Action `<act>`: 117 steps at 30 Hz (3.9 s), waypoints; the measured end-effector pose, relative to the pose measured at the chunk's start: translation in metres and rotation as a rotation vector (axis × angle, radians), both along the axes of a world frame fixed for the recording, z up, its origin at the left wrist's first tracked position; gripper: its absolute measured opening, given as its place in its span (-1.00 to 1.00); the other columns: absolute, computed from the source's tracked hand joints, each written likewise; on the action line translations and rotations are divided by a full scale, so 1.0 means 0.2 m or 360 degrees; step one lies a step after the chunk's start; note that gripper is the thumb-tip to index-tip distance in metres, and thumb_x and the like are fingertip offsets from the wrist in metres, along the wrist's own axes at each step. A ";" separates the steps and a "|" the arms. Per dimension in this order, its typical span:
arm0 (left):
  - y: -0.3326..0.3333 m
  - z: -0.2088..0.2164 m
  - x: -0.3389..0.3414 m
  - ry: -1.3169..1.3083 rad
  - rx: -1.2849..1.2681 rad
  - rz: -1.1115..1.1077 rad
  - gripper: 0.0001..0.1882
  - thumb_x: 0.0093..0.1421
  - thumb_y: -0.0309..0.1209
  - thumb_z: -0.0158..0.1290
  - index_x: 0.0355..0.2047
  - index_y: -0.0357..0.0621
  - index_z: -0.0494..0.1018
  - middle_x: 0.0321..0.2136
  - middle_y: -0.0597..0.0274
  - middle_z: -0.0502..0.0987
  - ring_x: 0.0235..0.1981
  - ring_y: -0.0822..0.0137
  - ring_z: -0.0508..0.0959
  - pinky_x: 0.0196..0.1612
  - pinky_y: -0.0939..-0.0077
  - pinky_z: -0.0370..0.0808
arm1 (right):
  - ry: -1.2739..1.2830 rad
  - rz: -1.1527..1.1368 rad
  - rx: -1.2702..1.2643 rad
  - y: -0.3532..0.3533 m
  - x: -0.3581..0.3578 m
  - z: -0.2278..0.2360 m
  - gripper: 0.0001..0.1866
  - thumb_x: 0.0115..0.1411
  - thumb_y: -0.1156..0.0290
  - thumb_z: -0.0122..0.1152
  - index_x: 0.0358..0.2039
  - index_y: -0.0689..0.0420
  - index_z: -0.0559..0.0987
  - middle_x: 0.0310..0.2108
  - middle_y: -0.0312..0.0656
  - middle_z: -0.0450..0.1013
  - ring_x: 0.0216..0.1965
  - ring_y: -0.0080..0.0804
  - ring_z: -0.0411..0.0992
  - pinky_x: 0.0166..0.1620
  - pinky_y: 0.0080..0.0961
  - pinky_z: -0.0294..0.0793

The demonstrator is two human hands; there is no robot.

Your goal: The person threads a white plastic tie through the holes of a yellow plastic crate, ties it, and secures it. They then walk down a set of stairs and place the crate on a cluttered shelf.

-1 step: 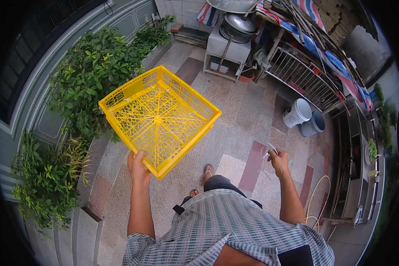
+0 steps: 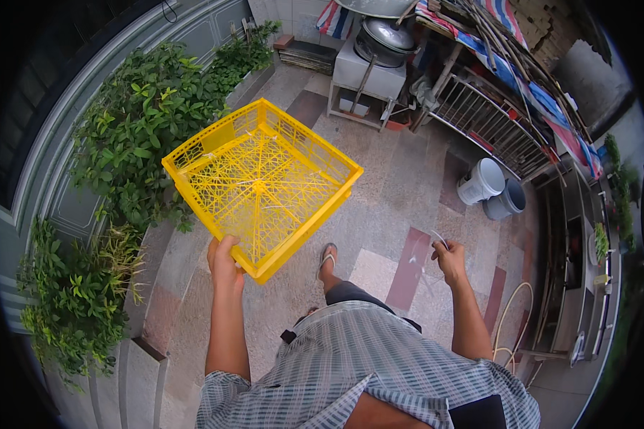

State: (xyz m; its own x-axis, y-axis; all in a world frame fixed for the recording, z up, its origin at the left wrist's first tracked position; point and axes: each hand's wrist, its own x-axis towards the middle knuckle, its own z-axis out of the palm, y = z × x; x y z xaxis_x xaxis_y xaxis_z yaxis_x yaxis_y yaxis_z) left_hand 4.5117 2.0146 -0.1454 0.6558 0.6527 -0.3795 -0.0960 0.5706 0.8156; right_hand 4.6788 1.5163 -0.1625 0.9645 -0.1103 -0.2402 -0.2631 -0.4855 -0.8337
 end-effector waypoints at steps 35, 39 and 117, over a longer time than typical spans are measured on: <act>1.82 0.56 2.85 -0.0354 0.0505 -0.0315 -0.38 0.22 -0.45 0.07 0.29 -0.39 0.28 0.07 0.03 0.52 0.04 0.17 0.56 0.14 0.28 0.49 | -0.0916 0.1057 0.0107 2.56 3.21 0.93 -0.80 0.20 0.45 0.20 -0.36 0.35 0.44 -0.59 -0.02 0.39 -0.56 -0.40 0.38 -0.46 -0.33 0.37; 1.99 0.55 3.33 -0.0211 0.0642 -0.0488 -0.44 0.35 -0.47 0.06 0.32 -0.38 0.28 0.09 0.07 0.52 0.05 0.26 0.55 0.13 0.34 0.48 | -0.1213 0.0961 0.0082 2.69 3.48 1.05 -0.81 0.19 0.48 0.23 -0.39 0.33 0.43 -0.65 -0.04 0.34 -0.67 -0.34 0.36 -0.52 -0.32 0.33; 4.04 2.02 10.34 -0.0489 0.0262 -0.0348 -0.52 0.40 -0.61 -0.15 0.28 -0.61 0.15 0.18 -0.33 0.41 0.17 -0.23 0.52 0.18 -0.37 0.57 | -0.0928 0.0541 -0.1672 3.68 9.18 1.44 -0.73 0.32 0.28 0.25 -0.48 0.06 0.44 -0.59 -0.19 0.44 -0.58 -0.18 0.51 -0.50 -0.26 0.51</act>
